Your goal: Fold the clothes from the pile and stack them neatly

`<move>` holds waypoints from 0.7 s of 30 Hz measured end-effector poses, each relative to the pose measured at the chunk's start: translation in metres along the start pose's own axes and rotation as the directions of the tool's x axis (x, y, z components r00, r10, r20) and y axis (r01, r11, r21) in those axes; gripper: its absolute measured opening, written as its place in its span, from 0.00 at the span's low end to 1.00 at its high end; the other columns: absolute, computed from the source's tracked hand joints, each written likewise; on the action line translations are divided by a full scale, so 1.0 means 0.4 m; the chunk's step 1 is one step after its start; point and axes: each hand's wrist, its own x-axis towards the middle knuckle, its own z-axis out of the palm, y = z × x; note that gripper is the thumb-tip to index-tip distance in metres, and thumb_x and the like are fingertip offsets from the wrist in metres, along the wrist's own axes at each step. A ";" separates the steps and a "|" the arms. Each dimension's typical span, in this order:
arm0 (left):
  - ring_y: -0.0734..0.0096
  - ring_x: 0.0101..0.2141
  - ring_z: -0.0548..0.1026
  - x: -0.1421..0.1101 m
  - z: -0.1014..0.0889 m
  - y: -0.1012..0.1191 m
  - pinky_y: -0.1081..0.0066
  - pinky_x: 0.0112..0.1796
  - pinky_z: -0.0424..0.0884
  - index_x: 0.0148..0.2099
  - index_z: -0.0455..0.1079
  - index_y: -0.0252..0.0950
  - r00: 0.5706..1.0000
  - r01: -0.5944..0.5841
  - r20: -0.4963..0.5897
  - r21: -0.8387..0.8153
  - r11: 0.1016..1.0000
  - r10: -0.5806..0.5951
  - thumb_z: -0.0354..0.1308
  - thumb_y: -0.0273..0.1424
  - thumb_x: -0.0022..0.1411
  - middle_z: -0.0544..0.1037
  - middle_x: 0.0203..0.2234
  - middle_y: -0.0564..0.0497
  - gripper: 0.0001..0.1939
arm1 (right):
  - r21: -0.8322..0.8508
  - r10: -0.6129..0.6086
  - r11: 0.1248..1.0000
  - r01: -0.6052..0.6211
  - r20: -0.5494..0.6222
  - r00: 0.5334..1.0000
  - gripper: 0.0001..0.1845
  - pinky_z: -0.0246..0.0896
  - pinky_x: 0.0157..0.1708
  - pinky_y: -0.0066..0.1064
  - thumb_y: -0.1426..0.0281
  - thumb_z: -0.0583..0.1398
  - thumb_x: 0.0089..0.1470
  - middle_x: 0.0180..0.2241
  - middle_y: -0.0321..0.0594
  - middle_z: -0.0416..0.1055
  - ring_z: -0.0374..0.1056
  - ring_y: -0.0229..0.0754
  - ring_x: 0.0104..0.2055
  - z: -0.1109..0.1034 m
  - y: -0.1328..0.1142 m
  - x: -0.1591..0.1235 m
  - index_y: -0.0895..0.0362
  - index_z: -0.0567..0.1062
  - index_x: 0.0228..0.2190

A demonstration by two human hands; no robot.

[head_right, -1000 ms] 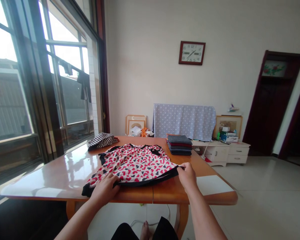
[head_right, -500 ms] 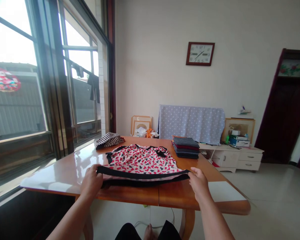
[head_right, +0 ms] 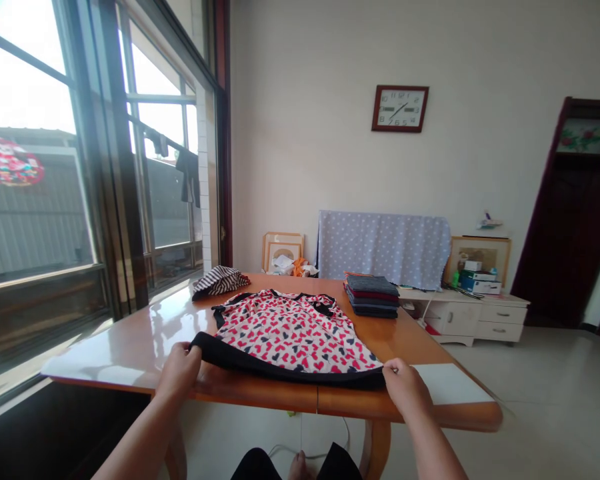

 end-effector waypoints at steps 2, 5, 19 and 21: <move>0.52 0.33 0.78 -0.006 0.000 0.011 0.61 0.35 0.71 0.44 0.72 0.34 0.998 0.022 0.059 -0.093 0.995 -0.017 0.52 0.34 0.57 0.78 0.28 0.43 0.16 | 0.029 -0.022 0.999 0.023 -0.036 0.999 0.14 0.58 0.34 0.32 0.59 0.56 0.48 0.34 0.39 0.79 0.72 0.48 0.37 0.002 -0.004 0.000 0.49 0.78 0.31; 0.55 0.33 0.77 -0.018 -0.014 0.034 0.62 0.37 0.71 0.44 0.72 0.36 0.998 -0.031 -0.063 -0.199 0.979 0.019 0.53 0.28 0.52 0.78 0.30 0.45 0.16 | 0.075 0.013 0.997 -0.006 -0.097 0.995 0.16 0.58 0.34 0.32 0.56 0.54 0.50 0.35 0.39 0.79 0.71 0.48 0.38 -0.003 -0.009 0.000 0.50 0.78 0.32; 0.60 0.43 0.75 -0.031 -0.012 0.054 0.63 0.43 0.69 0.44 0.73 0.38 0.980 0.028 -0.118 -0.718 0.696 -0.162 0.54 0.34 0.50 0.79 0.40 0.49 0.18 | 0.041 0.138 0.989 -0.139 0.025 0.990 0.13 0.61 0.38 0.35 0.59 0.58 0.44 0.35 0.42 0.78 0.72 0.51 0.39 -0.010 -0.011 0.019 0.50 0.77 0.30; 0.60 0.45 0.75 -0.020 -0.006 0.060 0.62 0.45 0.68 0.45 0.72 0.39 0.980 0.042 -0.091 -0.774 0.632 -0.176 0.53 0.36 0.52 0.79 0.43 0.50 0.18 | 0.141 0.122 0.983 -0.117 -0.023 0.992 0.16 0.63 0.39 0.35 0.59 0.57 0.43 0.37 0.42 0.79 0.73 0.50 0.40 -0.009 -0.013 0.030 0.51 0.78 0.34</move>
